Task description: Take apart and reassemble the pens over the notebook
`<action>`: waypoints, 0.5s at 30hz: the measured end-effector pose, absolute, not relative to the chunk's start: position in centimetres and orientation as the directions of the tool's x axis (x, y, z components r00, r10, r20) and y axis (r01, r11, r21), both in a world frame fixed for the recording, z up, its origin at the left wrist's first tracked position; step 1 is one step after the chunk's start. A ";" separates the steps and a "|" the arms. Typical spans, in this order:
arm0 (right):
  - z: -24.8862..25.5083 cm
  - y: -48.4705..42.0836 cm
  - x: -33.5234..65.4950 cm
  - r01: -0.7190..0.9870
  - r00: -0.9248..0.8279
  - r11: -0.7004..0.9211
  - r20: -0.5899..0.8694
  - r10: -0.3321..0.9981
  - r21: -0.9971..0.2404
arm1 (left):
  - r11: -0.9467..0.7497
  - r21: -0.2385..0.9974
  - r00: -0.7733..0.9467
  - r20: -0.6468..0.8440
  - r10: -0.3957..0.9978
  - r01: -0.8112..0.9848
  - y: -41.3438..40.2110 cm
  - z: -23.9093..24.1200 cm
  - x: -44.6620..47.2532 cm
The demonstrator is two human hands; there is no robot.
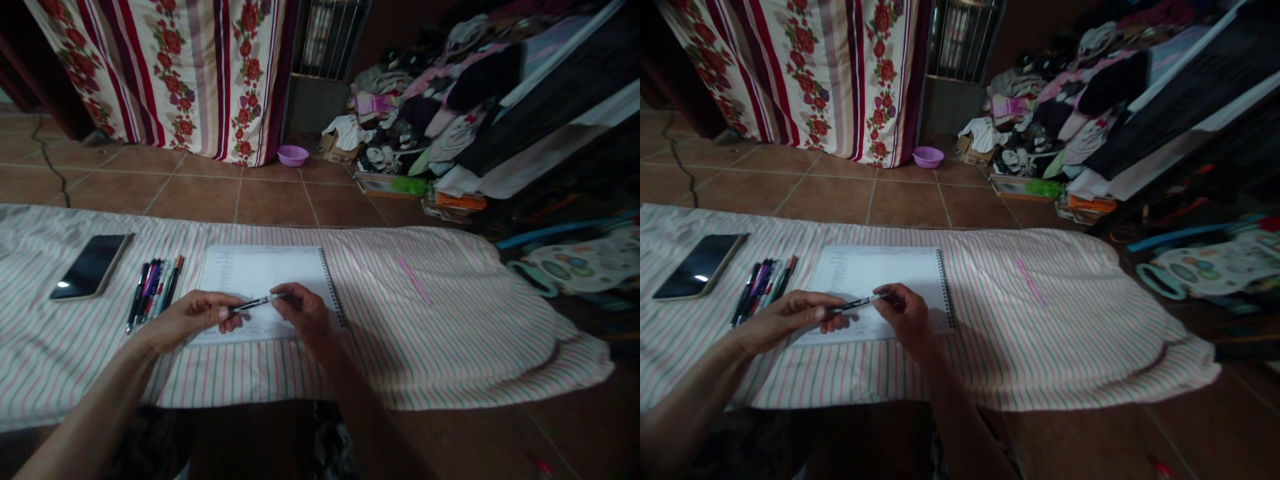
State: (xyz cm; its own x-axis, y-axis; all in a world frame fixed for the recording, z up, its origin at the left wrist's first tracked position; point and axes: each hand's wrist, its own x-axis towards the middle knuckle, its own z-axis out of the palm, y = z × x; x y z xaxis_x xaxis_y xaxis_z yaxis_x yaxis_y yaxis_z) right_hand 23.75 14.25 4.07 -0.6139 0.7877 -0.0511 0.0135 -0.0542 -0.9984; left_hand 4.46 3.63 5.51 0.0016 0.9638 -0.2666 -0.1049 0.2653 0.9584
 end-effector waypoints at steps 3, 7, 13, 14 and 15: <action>3.9 13.7 23.4 0.021 -0.643 -0.039 -0.043 0.765 -0.999 | 0.257 0.966 0.020 -0.257 0.966 0.021 3.9 5.1 5.1; 3.5 13.1 22.9 -0.010 -0.655 -0.018 -0.007 0.756 -1.000 | 0.219 0.974 0.082 -0.224 0.971 0.064 4.4 4.8 6.6; 3.1 13.5 22.6 -0.026 -0.574 -0.084 -0.054 0.817 -0.996 | 0.187 0.975 -0.066 -0.180 0.981 0.124 4.7 3.7 7.8; 3.0 13.5 22.5 -0.035 -0.558 -0.107 -0.070 0.827 -0.994 | 0.177 0.972 -0.102 -0.162 0.981 0.153 4.7 3.4 7.9; 2.9 13.6 22.5 -0.045 -0.541 -0.135 -0.089 0.836 -0.990 | 0.157 0.966 -0.137 -0.131 0.982 0.205 4.7 3.1 8.0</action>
